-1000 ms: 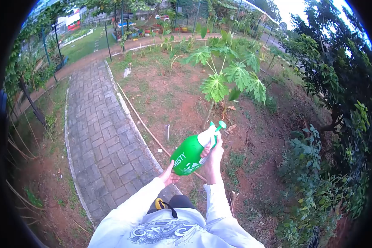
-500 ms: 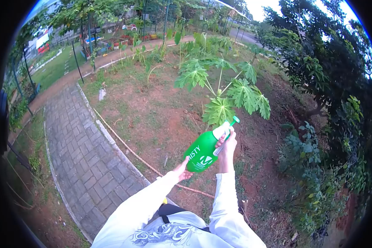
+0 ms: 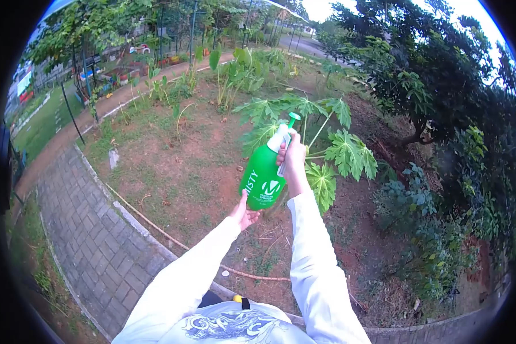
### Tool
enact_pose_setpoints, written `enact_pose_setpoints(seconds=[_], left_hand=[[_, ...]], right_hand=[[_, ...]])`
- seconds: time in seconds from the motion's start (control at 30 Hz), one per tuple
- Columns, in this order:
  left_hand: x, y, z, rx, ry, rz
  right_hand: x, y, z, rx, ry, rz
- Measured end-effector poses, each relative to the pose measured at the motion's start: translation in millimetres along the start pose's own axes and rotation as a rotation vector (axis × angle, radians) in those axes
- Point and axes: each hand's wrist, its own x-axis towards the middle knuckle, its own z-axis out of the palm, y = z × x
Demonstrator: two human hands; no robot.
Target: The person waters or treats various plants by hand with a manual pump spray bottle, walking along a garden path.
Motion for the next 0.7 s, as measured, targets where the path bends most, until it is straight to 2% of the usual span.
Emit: enact_pose_setpoints(seconds=[0.13,0.3,0.5,0.7], left_hand=[[29,43,-10,0.039,-0.086,-0.118],[55,67,-3,0.106,-0.200,-0.205],[77,57,40,0.100,-0.346,-0.359],[90,44,87,0.123,-0.422,-0.364]], right_hand=[[24,-6,28,-0.033,0.122,-0.061],[44,-14,29,-0.038,0.360,-0.123],[57,-46,-17,-0.008,0.531,-0.131],[58,-80,-58,0.022,0.626,-0.141]])
